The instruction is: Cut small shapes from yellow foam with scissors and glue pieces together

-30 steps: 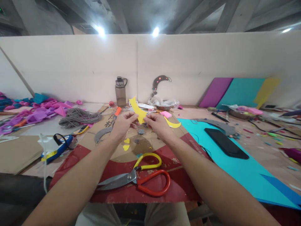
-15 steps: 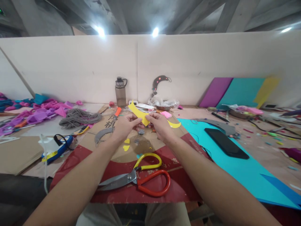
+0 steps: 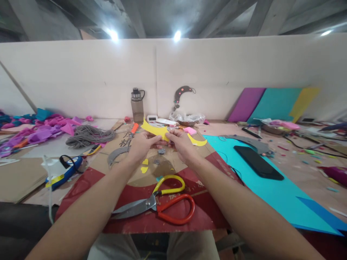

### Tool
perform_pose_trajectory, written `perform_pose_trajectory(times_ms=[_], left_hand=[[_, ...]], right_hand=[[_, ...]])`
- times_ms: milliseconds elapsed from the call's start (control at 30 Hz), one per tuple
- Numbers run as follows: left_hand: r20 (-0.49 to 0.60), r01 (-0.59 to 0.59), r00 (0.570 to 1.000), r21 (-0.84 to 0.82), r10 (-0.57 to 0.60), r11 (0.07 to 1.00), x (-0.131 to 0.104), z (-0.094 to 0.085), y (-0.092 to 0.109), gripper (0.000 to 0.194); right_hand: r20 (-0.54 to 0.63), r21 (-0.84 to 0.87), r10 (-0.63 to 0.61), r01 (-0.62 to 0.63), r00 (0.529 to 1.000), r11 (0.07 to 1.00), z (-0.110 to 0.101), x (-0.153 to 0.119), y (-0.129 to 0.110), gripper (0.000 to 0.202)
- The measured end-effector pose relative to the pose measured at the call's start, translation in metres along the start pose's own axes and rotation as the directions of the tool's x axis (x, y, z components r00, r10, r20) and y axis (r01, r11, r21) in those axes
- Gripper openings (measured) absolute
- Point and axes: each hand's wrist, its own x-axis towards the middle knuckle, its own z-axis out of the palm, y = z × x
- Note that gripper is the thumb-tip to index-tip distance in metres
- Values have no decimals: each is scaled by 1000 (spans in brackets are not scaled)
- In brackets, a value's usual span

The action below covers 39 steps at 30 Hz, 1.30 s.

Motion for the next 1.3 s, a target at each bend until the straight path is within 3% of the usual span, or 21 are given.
perform_pose_trajectory(times_ms=[167, 367, 600, 900, 1300], left_hand=[[12, 9, 1000, -84, -8, 996, 0, -1, -2, 31], [-24, 6, 1000, -172, -11, 985, 2, -2, -4, 22], [-4, -24, 1000, -194, 24, 981, 2, 0, -8, 30], [-124, -91, 990, -166, 71, 982, 3, 0, -7, 25], [-76, -69, 995, -130, 59, 989, -1, 3, -7, 29]], right_hand=[[-6, 24, -6, 6, 1000, 1000, 0, 0, 0, 25], [-19, 47, -30, 31, 999, 998, 1, -1, -1, 24], [-45, 74, -77, 80, 996, 994, 5, 0, 5, 24], [-1, 155, -39, 38, 999, 987, 4, 0, -2, 38], [-21, -23, -73, 73, 997, 997, 2, -3, -8, 24]])
